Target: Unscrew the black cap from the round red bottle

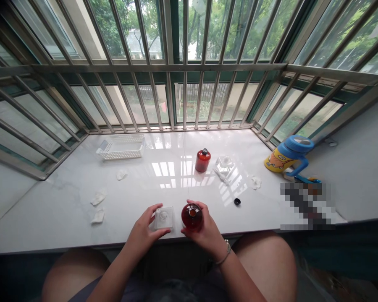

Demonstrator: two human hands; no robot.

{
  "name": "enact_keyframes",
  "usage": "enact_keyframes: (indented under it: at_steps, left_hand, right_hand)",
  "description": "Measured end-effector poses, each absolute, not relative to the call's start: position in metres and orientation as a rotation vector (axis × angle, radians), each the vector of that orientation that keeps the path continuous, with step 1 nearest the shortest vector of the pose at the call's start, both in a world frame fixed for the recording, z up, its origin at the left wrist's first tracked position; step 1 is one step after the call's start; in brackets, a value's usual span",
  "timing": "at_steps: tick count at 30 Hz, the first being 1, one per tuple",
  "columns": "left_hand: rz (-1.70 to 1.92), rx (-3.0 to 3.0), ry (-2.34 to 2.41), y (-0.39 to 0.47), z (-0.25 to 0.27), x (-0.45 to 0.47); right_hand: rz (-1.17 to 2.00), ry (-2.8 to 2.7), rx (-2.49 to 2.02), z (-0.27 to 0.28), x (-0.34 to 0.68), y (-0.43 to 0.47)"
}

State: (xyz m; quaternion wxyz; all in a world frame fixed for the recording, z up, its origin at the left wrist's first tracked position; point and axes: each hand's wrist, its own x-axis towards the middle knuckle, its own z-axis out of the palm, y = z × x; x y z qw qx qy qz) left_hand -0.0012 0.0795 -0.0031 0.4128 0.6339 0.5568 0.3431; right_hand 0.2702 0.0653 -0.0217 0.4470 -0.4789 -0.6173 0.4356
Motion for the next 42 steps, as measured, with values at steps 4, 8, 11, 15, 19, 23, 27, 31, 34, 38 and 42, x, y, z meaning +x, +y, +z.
enact_keyframes:
  at_steps: [4,8,11,15,19,23,27,31,34,38,42]
  left_hand:
    - [0.867,1.524,1.396,0.077,-0.006,0.0]
    - [0.85,1.465,1.372,0.077,-0.005,-0.001]
    - [0.843,1.461,1.366,0.078,-0.002,-0.001]
    - [0.849,1.469,1.378,0.078,-0.002,-0.002]
    - [0.851,1.447,1.357,0.078,-0.004,-0.003]
    - [0.859,1.438,1.363,0.077,-0.008,-0.003]
    - [0.861,1.47,1.392,0.074,-0.01,-0.004]
    - [0.865,1.533,1.407,0.069,-0.008,-0.005]
    - [0.89,1.568,1.374,0.064,-0.001,-0.006]
    - [0.914,1.544,1.303,0.057,0.01,-0.009]
    - [0.931,1.569,1.286,0.052,0.014,-0.012]
  right_hand:
    - [1.137,-1.618,-1.122,-0.017,0.275,0.063]
    - [1.109,-1.654,-1.19,-0.013,0.28,0.061]
    - [0.955,-1.607,-1.295,-0.017,0.277,0.063]
    - [0.805,-1.556,-1.358,-0.023,0.268,0.064]
    - [0.898,-1.552,-1.277,-0.022,0.267,0.062]
    - [1.001,-1.58,-1.246,-0.021,0.271,0.06]
    - [0.925,-1.506,-1.383,-0.024,0.268,0.06]
    - [0.857,-1.469,-1.419,-0.029,0.262,0.06]
    - [0.877,-1.455,-1.414,-0.031,0.26,0.059]
    - [0.904,-1.433,-1.419,-0.035,0.258,0.057]
    - [0.912,-1.451,-1.413,-0.033,0.259,0.056]
